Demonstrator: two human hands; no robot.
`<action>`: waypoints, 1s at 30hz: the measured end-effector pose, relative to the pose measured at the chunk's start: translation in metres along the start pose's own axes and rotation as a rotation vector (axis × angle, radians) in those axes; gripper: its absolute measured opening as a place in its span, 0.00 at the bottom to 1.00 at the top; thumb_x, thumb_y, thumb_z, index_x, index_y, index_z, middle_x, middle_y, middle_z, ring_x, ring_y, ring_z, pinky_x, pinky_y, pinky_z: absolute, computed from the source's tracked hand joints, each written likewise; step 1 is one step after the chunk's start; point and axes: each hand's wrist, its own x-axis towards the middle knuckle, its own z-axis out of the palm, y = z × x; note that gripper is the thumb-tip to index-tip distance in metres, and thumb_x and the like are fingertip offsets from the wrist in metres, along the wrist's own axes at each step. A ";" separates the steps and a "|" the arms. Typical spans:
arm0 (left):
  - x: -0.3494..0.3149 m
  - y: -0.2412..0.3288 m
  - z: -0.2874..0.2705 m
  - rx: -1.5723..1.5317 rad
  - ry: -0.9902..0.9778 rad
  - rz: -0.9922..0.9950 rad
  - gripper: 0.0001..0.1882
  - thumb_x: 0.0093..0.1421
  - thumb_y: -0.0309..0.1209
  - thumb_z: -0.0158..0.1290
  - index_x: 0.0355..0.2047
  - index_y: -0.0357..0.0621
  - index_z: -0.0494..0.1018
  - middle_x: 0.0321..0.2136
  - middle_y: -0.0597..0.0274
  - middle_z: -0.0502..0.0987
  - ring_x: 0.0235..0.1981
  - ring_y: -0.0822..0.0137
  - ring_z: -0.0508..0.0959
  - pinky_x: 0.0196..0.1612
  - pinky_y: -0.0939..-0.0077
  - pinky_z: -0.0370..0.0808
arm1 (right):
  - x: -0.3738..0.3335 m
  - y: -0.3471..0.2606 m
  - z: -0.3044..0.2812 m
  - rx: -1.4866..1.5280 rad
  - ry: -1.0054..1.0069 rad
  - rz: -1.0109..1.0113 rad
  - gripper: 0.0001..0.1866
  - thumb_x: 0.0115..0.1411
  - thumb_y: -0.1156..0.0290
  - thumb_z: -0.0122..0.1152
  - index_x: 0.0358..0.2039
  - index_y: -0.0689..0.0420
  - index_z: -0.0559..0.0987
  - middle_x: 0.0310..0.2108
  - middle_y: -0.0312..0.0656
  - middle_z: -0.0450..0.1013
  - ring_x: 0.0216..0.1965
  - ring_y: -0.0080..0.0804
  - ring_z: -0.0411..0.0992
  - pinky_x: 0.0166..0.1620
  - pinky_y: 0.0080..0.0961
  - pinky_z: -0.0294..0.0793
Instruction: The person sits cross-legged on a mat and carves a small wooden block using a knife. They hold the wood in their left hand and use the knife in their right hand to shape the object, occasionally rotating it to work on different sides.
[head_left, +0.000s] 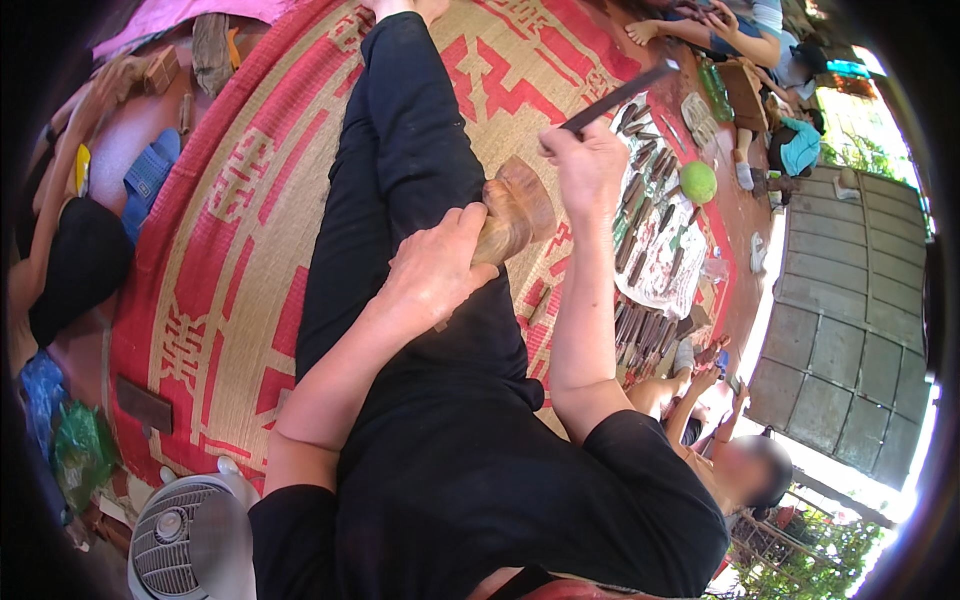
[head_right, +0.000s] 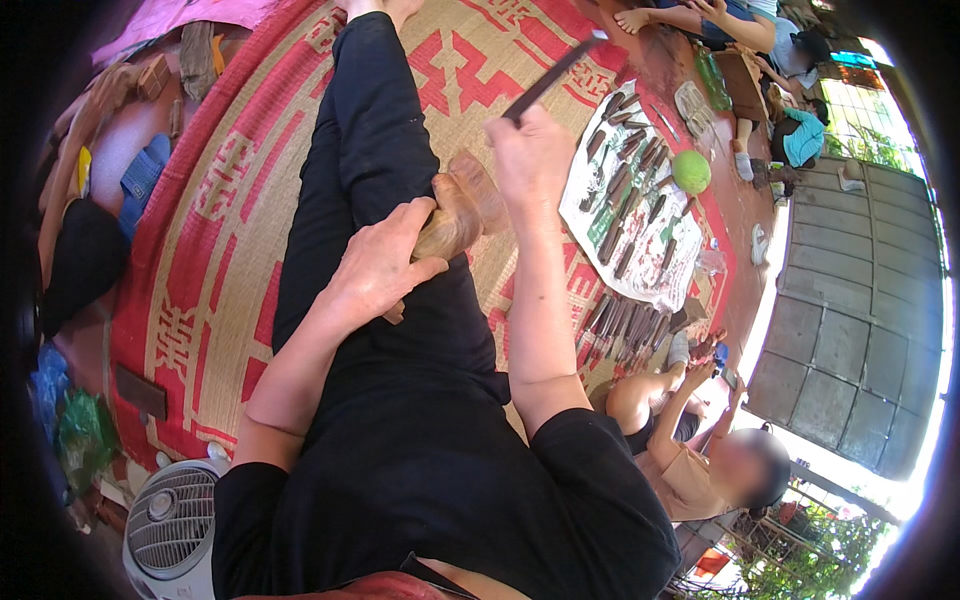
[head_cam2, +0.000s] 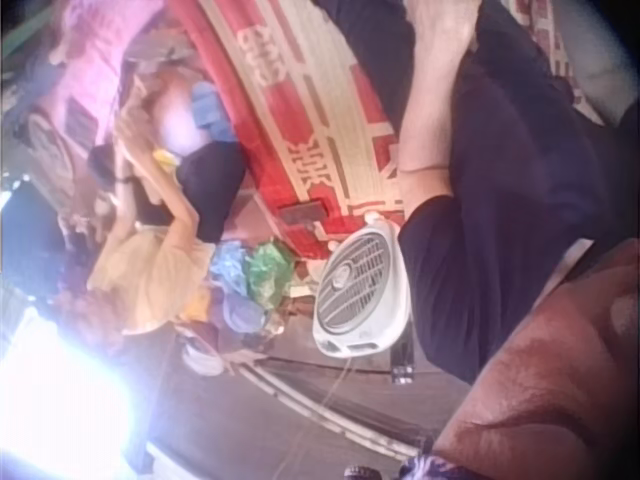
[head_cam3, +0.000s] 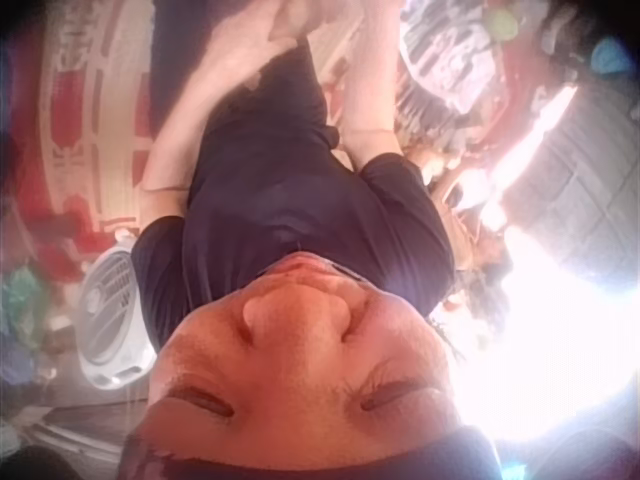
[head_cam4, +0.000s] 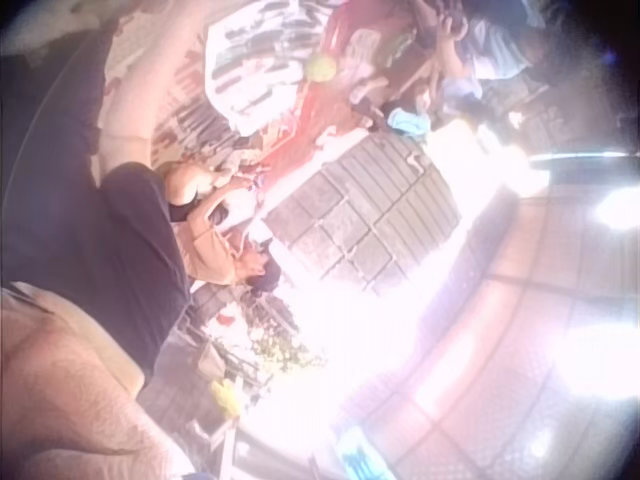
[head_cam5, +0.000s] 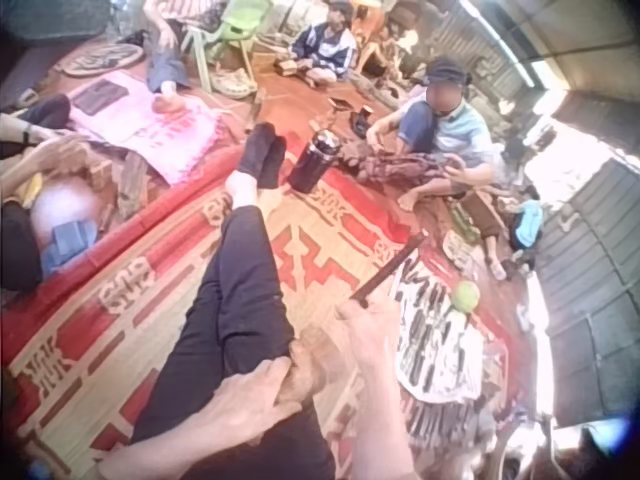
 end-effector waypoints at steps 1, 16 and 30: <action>-0.001 0.000 -0.001 -0.010 0.008 -0.016 0.29 0.50 0.36 0.57 0.49 0.36 0.62 0.42 0.44 0.71 0.44 0.45 0.72 0.47 0.58 0.68 | 0.005 0.004 -0.005 0.091 -0.012 0.009 0.06 0.48 0.76 0.63 0.27 0.65 0.79 0.21 0.36 0.74 0.25 0.19 0.72 0.30 0.18 0.70; 0.001 -0.002 -0.001 0.000 0.020 -0.005 0.27 0.50 0.35 0.58 0.47 0.36 0.62 0.39 0.44 0.72 0.42 0.45 0.73 0.45 0.57 0.68 | -0.001 0.002 -0.005 0.221 -0.154 0.012 0.07 0.48 0.77 0.63 0.29 0.65 0.79 0.21 0.37 0.75 0.25 0.20 0.73 0.31 0.15 0.71; 0.002 -0.003 -0.003 -0.018 0.013 -0.019 0.26 0.50 0.36 0.57 0.46 0.37 0.62 0.40 0.45 0.72 0.43 0.45 0.72 0.46 0.57 0.68 | -0.006 -0.002 -0.015 0.215 -0.229 -0.061 0.09 0.48 0.76 0.64 0.30 0.66 0.79 0.23 0.37 0.75 0.26 0.20 0.72 0.32 0.16 0.71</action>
